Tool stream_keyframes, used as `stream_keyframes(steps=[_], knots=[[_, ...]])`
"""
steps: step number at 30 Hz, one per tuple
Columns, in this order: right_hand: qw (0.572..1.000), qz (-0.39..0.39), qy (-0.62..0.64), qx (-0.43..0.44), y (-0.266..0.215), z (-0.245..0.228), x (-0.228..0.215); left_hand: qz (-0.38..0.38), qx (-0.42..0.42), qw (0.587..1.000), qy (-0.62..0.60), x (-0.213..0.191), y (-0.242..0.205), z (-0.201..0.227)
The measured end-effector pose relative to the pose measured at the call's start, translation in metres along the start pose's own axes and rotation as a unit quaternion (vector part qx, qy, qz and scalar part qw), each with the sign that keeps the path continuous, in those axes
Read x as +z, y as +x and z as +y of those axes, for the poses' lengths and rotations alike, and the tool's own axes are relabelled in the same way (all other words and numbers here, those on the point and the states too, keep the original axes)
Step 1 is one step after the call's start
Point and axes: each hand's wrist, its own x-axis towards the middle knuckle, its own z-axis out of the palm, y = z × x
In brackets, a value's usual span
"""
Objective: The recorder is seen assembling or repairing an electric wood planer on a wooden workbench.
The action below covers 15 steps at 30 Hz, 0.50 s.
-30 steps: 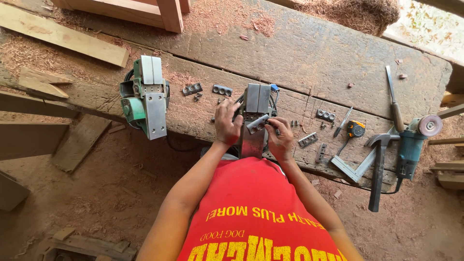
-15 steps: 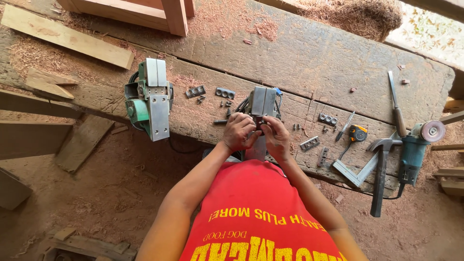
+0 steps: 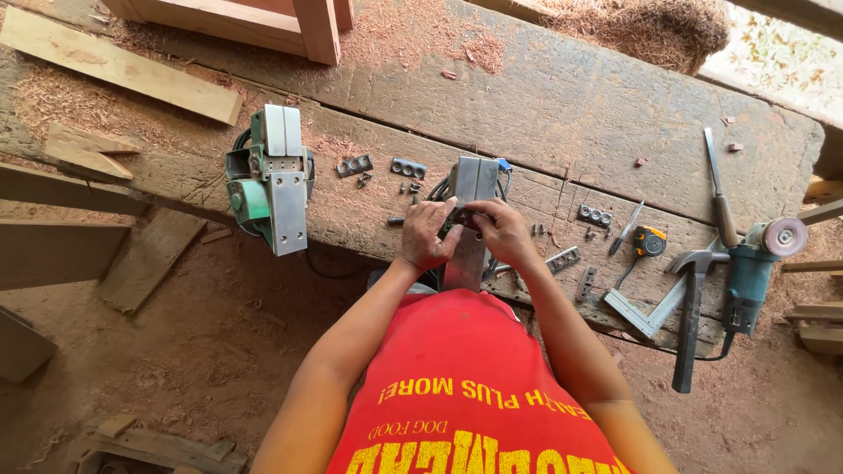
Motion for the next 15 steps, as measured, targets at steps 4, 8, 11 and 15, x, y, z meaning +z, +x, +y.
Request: stream_keyframes(steps=[4,8,11,15], knots=[[0.992,-0.012,-0.095,-0.087,0.0,-0.014,0.005,0.006,0.01,1.0,0.023,0.004,-0.003,-0.002],[0.99,0.048,-0.127,-0.051,-0.007,-0.034,-0.006,0.017,-0.002,1.0,0.026,0.004,-0.005,-0.003],[0.992,0.022,-0.107,-0.069,-0.016,-0.017,-0.016,0.021,-0.002,0.999,0.031,0.004,-0.004,-0.005],[0.988,0.053,-0.128,-0.072,-0.026,0.005,-0.009,0.018,0.002,0.999,0.044,0.005,-0.005,-0.003]])
